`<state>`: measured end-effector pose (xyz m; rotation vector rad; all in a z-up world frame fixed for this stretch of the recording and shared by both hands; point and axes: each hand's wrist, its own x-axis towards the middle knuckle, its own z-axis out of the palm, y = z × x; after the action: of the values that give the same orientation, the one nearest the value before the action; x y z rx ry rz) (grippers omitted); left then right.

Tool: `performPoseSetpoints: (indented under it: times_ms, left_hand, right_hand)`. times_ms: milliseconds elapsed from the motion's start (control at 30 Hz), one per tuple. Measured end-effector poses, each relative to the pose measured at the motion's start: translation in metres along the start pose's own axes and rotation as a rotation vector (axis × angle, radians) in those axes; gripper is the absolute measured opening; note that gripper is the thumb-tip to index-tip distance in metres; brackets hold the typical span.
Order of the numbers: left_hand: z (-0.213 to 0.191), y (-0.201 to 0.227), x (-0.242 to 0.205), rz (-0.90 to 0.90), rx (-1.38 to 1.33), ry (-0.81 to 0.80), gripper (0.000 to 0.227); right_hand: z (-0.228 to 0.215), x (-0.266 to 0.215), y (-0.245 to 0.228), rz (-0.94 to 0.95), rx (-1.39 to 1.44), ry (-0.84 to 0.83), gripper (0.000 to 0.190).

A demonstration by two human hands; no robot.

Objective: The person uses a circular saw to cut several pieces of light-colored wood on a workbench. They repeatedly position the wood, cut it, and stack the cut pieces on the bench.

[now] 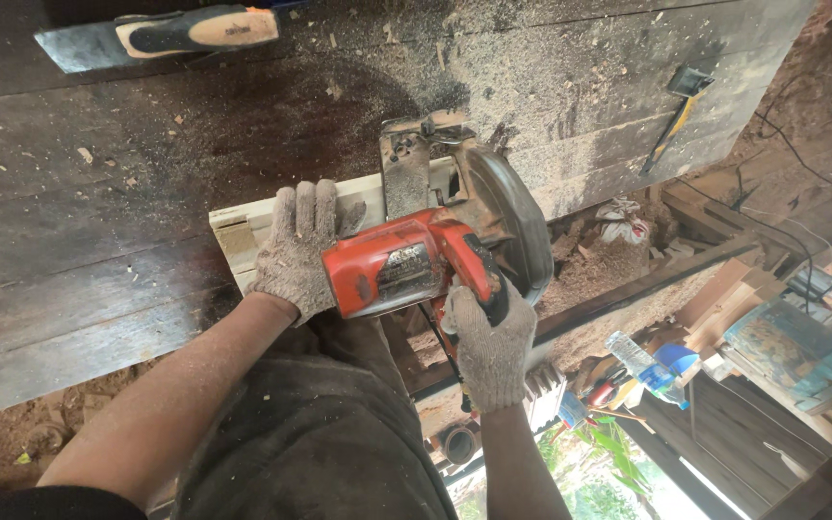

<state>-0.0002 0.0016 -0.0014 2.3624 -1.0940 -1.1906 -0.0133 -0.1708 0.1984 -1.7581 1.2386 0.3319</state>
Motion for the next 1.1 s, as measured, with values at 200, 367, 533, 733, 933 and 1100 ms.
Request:
performPoseSetpoints:
  times_ms: [200,367,533,733,933,1100]
  left_hand:
    - [0.002,0.001,0.001,-0.007,0.054,0.014,0.087]
    - [0.002,0.000,0.001,-0.014,-0.020,0.057,0.089]
    - [-0.018,0.000,-0.003,-0.087,-0.097,-0.016,0.100]
    - [-0.049,0.011,-0.012,-0.088,-0.136,0.088,0.094]
    - [-0.076,0.022,-0.017,-0.161,0.065,0.153,0.105]
    - [-0.081,0.031,-0.031,-0.143,-0.030,0.120,0.101]
  right_hand:
    - [0.007,0.003,-0.007,-0.012,0.033,0.027,0.025]
    - [0.018,0.006,-0.027,-0.030,-0.065,0.077,0.021]
    - [0.034,0.016,-0.053,0.005,-0.019,0.117,0.023]
    - [0.045,0.039,-0.080,-0.039,0.133,0.057,0.023]
    - [-0.014,-0.011,-0.041,-0.143,0.488,-0.011,0.031]
    - [-0.101,-0.010,0.028,-0.221,-0.205,0.293,0.035]
